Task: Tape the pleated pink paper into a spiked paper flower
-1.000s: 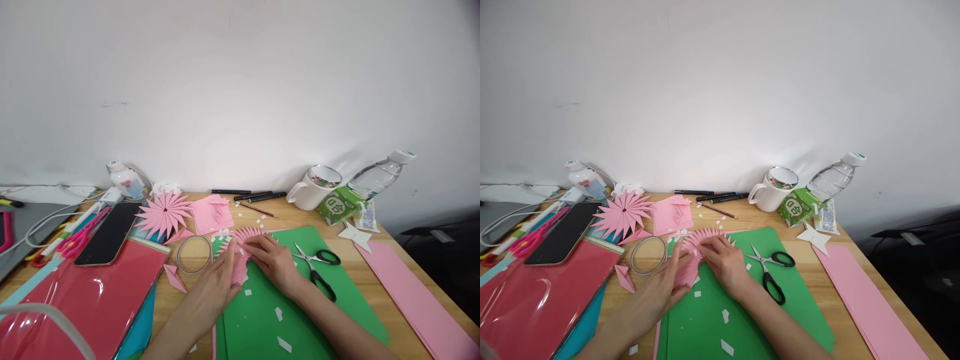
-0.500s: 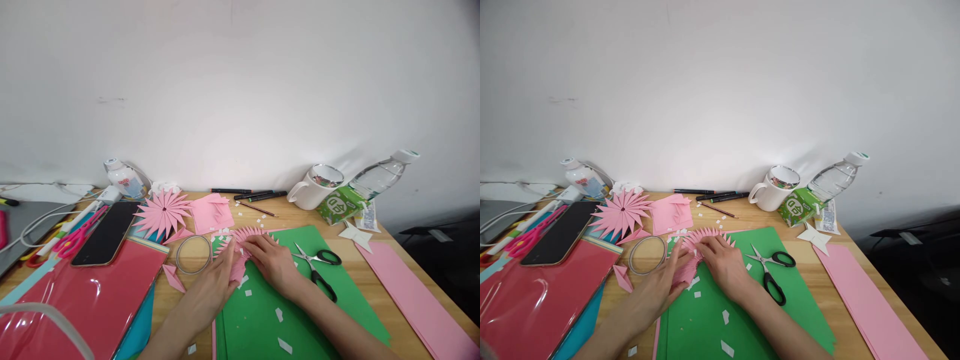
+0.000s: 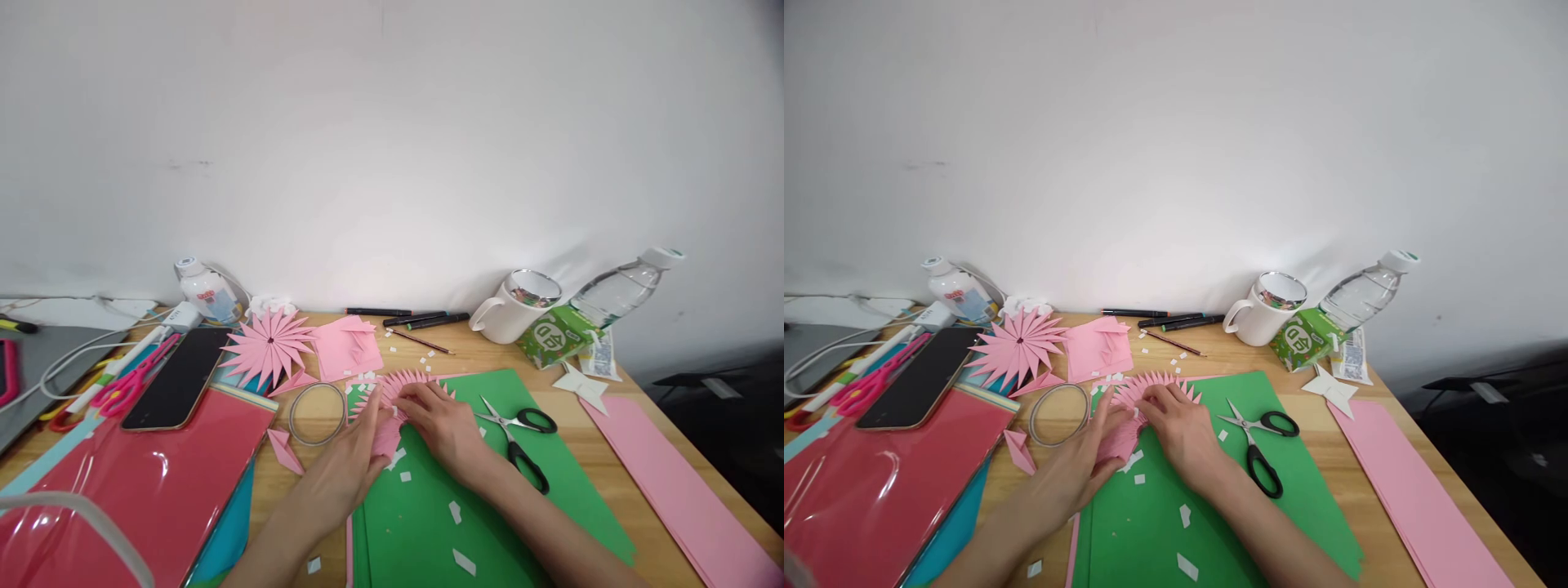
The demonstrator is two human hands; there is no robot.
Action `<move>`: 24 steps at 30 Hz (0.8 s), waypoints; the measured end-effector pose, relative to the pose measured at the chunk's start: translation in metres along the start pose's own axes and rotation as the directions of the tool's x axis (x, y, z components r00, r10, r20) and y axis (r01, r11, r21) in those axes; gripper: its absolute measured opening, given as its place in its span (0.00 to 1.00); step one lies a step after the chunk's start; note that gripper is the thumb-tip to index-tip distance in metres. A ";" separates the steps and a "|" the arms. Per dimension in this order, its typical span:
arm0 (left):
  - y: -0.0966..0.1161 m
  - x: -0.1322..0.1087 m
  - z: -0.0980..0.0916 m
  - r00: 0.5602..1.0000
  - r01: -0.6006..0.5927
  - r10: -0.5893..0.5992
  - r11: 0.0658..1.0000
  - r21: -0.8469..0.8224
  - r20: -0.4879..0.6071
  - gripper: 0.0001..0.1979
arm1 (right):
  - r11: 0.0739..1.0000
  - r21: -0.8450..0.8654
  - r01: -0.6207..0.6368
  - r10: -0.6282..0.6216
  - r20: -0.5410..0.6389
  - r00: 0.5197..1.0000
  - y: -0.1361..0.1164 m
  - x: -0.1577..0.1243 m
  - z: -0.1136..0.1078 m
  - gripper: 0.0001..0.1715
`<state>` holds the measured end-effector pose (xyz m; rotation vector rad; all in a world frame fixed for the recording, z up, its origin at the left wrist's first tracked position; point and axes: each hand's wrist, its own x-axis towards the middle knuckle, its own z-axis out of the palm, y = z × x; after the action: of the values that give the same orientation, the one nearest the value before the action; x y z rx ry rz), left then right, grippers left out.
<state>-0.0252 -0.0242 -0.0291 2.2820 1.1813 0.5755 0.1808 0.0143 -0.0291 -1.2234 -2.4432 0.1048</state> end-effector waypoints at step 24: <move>0.014 0.030 -0.027 0.998 0.028 -0.023 0.995 -0.091 0.064 0.57 | 0.965 0.263 -0.026 0.058 -0.117 0.991 0.006 -0.006 0.001 0.07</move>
<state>-0.0160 0.0004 0.0041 2.1888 1.1292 0.5336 0.1881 0.0137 -0.0338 -1.1293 -2.2147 0.3416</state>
